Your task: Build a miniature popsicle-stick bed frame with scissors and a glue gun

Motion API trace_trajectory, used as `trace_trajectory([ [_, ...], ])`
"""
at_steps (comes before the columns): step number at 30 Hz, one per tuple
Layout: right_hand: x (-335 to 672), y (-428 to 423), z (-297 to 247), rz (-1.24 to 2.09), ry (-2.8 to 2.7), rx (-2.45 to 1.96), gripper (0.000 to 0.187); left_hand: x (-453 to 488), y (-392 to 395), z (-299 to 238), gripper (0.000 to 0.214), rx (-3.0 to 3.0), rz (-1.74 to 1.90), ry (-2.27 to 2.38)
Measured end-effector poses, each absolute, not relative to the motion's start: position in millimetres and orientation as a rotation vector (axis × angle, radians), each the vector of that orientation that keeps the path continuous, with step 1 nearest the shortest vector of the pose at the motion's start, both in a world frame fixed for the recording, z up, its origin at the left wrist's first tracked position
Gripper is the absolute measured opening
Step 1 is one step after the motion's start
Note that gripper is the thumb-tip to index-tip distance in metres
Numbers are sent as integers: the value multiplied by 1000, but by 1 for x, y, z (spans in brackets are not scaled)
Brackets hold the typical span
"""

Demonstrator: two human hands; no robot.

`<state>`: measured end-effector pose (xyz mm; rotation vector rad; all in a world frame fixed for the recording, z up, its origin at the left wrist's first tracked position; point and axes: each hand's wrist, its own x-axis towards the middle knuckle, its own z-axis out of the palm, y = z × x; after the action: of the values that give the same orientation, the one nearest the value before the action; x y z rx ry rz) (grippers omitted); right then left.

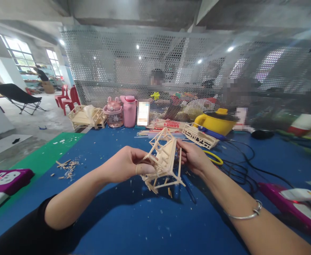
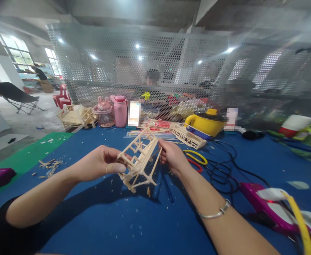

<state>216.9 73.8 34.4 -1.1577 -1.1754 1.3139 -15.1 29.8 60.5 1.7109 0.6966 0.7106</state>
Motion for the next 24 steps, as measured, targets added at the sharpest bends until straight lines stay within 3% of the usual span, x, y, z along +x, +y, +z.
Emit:
trace_trajectory([
  [9,219,72,38,1155,-1230,-1071,40,-30,48,48,66,1623,855,621],
  [17,216,58,40,565,-1426,-1072,37,-21,43,48,58,1525,992,717],
  [24,209,46,39,403,-1467,-1113,39,-15,31,57,61,1598,989,782],
])
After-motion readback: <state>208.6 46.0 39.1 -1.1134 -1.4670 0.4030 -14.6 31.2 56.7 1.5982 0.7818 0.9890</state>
